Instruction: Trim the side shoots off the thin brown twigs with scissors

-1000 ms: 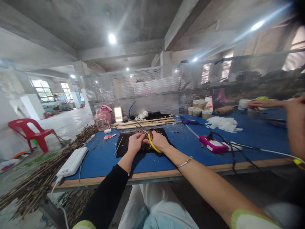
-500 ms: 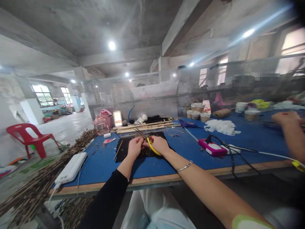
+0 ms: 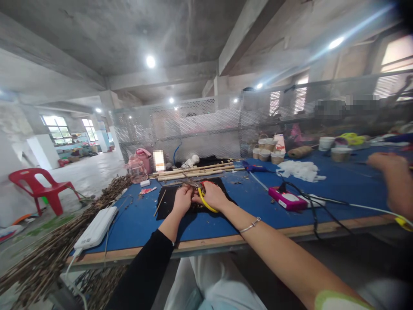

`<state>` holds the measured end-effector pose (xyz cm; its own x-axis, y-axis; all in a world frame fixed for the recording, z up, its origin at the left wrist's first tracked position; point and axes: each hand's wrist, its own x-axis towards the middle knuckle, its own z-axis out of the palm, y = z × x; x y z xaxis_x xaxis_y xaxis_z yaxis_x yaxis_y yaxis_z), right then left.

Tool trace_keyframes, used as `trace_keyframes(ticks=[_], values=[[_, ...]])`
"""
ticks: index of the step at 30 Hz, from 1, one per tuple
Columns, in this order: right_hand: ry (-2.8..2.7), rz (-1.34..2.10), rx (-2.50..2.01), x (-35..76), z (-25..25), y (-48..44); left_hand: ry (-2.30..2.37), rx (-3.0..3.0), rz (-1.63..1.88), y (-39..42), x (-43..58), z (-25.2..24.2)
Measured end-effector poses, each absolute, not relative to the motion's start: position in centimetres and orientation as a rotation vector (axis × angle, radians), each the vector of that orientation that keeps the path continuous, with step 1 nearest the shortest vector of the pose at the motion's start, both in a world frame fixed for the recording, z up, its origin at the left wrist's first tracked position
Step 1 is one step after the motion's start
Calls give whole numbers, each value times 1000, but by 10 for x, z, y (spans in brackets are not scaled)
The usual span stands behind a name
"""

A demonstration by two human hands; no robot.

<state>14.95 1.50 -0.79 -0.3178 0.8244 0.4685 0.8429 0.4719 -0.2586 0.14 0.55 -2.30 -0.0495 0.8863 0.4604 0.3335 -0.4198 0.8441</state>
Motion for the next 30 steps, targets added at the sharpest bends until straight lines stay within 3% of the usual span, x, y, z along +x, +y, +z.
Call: trace_keyframes(ticks=[30], values=[[-2201,92,-1559,151,-2,12,1114,1620,1453,1,5,-21]])
